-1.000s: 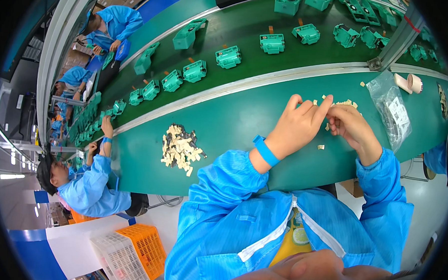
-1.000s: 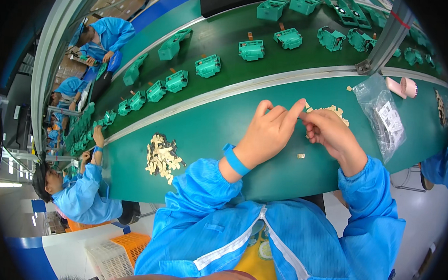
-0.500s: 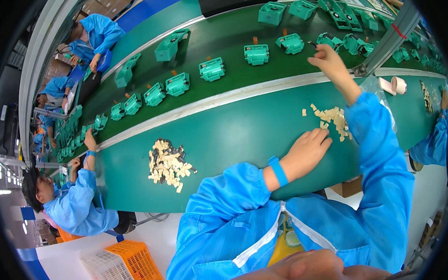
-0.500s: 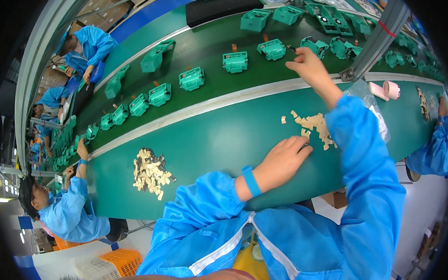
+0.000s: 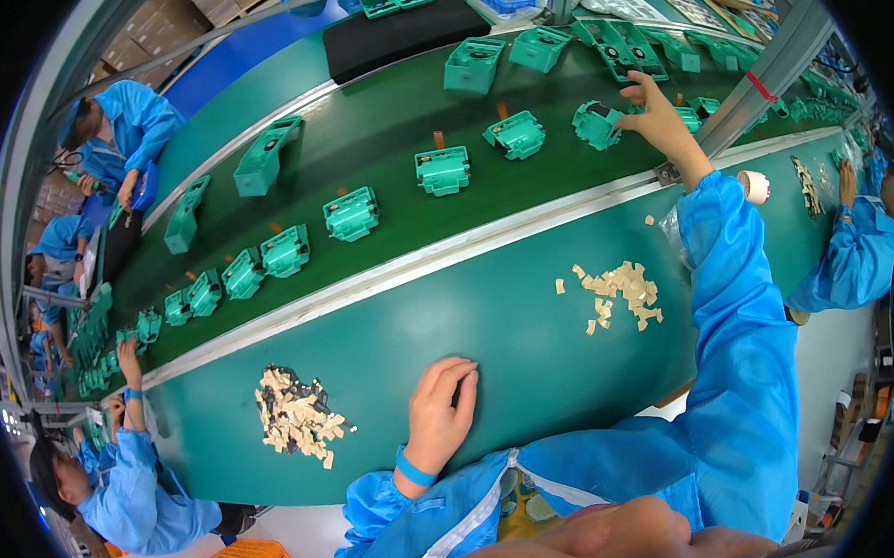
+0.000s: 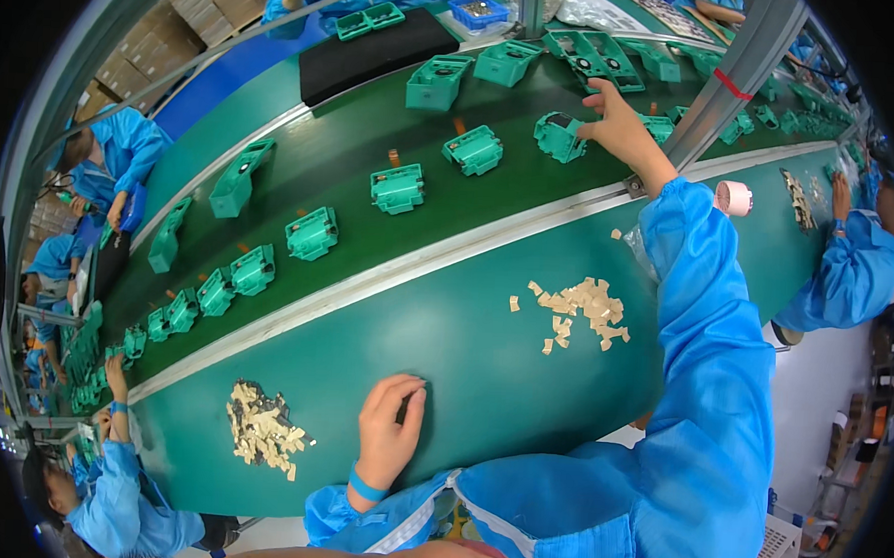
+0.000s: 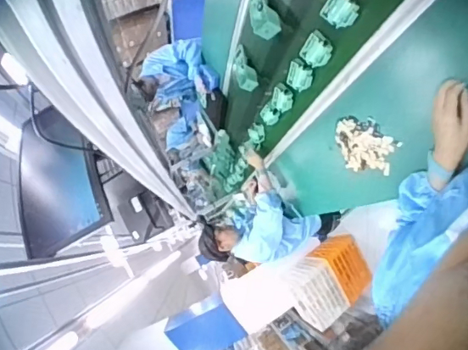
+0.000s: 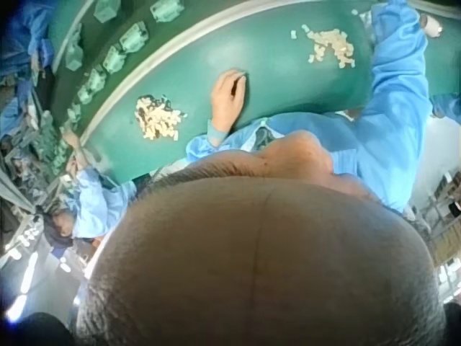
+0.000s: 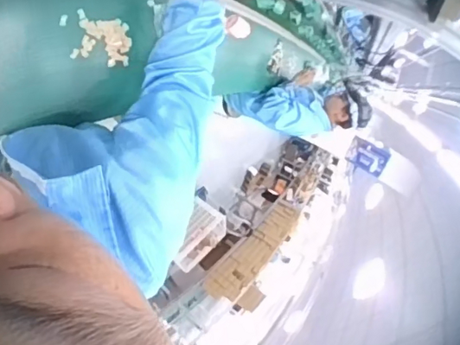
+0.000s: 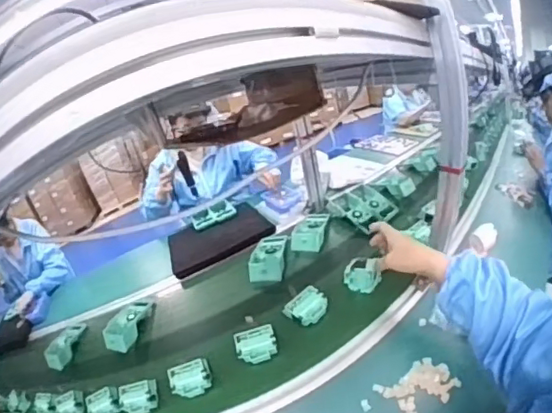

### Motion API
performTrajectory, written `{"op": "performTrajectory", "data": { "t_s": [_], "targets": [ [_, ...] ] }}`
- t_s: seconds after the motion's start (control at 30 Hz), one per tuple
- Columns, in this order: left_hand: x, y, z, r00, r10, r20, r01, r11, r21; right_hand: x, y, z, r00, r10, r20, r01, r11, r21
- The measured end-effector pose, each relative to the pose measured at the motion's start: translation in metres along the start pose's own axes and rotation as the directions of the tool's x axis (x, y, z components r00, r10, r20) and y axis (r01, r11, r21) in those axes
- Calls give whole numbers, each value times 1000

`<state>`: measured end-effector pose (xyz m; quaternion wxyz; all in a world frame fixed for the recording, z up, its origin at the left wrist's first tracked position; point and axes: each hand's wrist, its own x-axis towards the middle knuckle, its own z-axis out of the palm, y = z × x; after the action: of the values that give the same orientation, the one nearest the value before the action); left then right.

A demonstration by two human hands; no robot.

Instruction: The person assembles small electronic components and small connectors into a green plastic electronic housing by hand.

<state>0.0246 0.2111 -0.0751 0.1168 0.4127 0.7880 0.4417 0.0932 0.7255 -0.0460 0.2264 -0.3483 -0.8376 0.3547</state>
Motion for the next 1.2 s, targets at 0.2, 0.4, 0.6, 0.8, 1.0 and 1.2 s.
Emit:
{"op": "performTrajectory", "data": {
  "t_s": [0.2,0.4,0.6,0.8,1.0,1.2],
  "targets": [
    [0,1,-5,1000,19,17,-17,998,-62,-9,-6,12,989,-69,128,76,996,-49],
    [-5,3,-7,998,48,-50,-51,996,-77,-60,-101,22,886,30,463,-122,978,170],
    [-2,16,-27,988,55,-143,-69,993,-99,-137,-172,131,215,-214,953,-10,975,222],
    [-5,8,-48,976,194,102,-191,981,-34,-166,-200,129,503,-438,745,314,896,314],
    [-15,-2,-38,955,198,220,-231,963,135,-270,-165,120,855,-206,476,-252,637,729],
    [-29,27,-26,993,-13,120,-14,976,218,-328,-130,130,807,93,583,-557,448,699]
  ]
}}
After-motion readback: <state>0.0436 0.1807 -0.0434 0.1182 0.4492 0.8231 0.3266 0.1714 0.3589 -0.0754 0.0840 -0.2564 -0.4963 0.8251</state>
